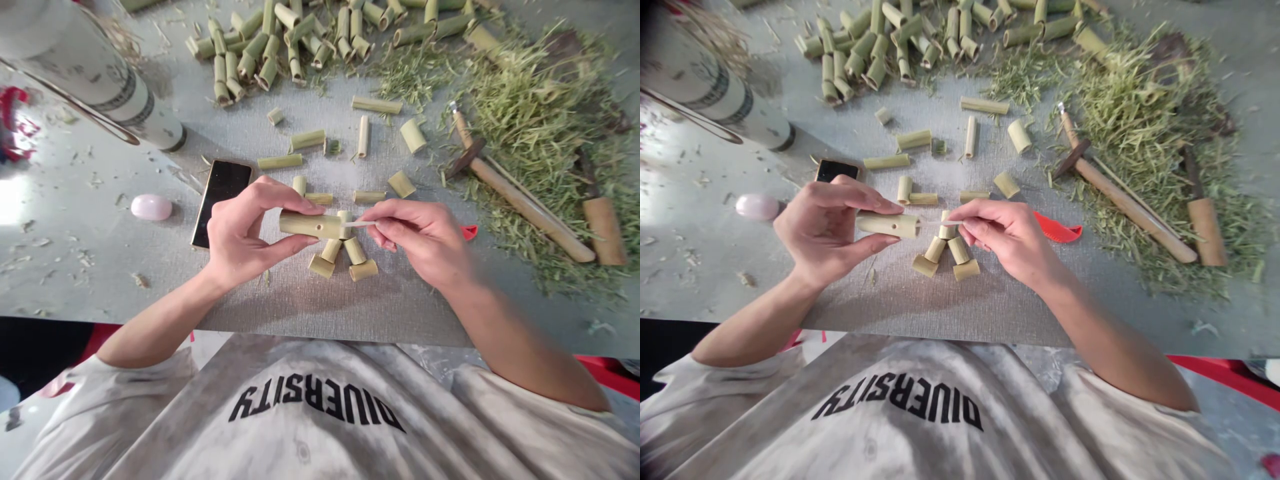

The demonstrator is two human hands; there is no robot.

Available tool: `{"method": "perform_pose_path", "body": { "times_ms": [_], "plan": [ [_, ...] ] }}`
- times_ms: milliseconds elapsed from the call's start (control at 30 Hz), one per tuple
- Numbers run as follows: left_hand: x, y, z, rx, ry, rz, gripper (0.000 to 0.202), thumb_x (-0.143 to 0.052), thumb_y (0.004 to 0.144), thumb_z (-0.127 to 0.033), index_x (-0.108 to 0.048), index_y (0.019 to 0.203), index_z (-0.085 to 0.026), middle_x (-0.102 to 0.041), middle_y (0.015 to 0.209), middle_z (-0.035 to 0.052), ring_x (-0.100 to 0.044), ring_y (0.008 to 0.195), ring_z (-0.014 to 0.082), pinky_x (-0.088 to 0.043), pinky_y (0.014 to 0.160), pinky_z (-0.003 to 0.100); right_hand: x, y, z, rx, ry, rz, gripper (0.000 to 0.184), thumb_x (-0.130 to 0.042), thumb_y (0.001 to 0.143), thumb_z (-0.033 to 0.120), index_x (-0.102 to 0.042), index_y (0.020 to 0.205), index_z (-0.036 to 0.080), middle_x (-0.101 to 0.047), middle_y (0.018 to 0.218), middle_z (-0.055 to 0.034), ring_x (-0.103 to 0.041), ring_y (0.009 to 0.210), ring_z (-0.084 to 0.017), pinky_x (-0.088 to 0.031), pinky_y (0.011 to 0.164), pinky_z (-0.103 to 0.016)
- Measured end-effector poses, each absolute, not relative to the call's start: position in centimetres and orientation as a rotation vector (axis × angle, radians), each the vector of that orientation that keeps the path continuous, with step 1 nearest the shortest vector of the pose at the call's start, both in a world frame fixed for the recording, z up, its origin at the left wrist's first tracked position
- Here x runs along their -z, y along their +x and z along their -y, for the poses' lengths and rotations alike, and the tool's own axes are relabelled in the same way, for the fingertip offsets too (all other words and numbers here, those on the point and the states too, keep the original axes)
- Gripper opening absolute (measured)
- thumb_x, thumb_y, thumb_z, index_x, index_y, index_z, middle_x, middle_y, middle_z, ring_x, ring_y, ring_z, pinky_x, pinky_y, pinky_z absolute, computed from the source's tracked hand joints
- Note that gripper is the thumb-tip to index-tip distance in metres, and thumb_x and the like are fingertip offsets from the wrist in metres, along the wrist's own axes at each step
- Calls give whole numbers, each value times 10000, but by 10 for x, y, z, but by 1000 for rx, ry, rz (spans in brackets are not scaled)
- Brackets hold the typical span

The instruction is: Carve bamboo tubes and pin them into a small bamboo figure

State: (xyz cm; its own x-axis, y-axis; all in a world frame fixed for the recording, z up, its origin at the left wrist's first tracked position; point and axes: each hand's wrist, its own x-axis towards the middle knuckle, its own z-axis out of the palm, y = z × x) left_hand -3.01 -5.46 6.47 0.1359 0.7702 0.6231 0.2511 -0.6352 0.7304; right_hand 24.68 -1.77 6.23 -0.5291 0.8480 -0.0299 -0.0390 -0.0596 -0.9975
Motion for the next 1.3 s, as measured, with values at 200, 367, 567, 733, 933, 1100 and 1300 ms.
{"method": "perform_pose_path", "body": {
  "times_ms": [200,367,567,733,933,1100,1300],
  "plan": [
    [-63,-30,54,-1537,1960,-972,408,-927,910,-405,-745,1275,-382,-844,1053,47,-778,956,268,-655,794,511,-62,245,16,-1713,-879,1496,203,-709,1026,195,-892,1069,272,-664,749,19,-545,670,-99,-377,591,-265],
    [-64,-30,55,-1516,1964,-996,395,-900,931,-444,-739,1291,-421,-840,1053,34,-776,956,265,-653,794,511,-64,244,16,-1743,-905,1457,188,-718,1001,199,-891,1046,261,-668,739,17,-546,664,-101,-378,587,-261],
    [-64,-30,56,-1517,1950,-1037,389,-911,915,-463,-744,1264,-421,-837,1043,33,-772,957,269,-656,808,513,-62,246,15,-1688,-917,1472,171,-729,989,205,-889,1031,246,-677,732,14,-553,656,-104,-384,580,-261],
    [-63,-30,57,-1488,1944,-1087,356,-892,931,-472,-736,1248,-430,-833,1048,43,-774,967,283,-676,823,548,-62,248,15,-1645,-940,1519,158,-738,1001,242,-891,1043,250,-665,724,14,-556,662,-118,-393,587,-280],
    [-65,-33,58,-1432,2054,-1085,395,-835,980,-478,-682,1343,-462,-820,1065,35,-772,993,289,-666,807,548,-62,249,16,-1619,-918,1561,176,-721,1023,233,-887,1066,272,-671,739,18,-565,664,-118,-394,584,-283],
    [-66,-31,59,-1450,2030,-1051,389,-853,974,-432,-704,1334,-434,-826,1061,45,-771,990,282,-658,804,528,-69,248,19,-1480,-932,1685,161,-715,1051,234,-872,1063,270,-687,762,22,-567,672,-109,-401,591,-276],
    [-64,-32,60,-1310,1992,-1053,338,-883,938,-444,-744,1238,-375,-830,1064,46,-786,932,255,-660,784,453,-78,245,21,-1296,-963,1854,126,-773,1043,327,-852,977,255,-737,797,15,-504,595,-99,-374,545,-293]
  ]
}}
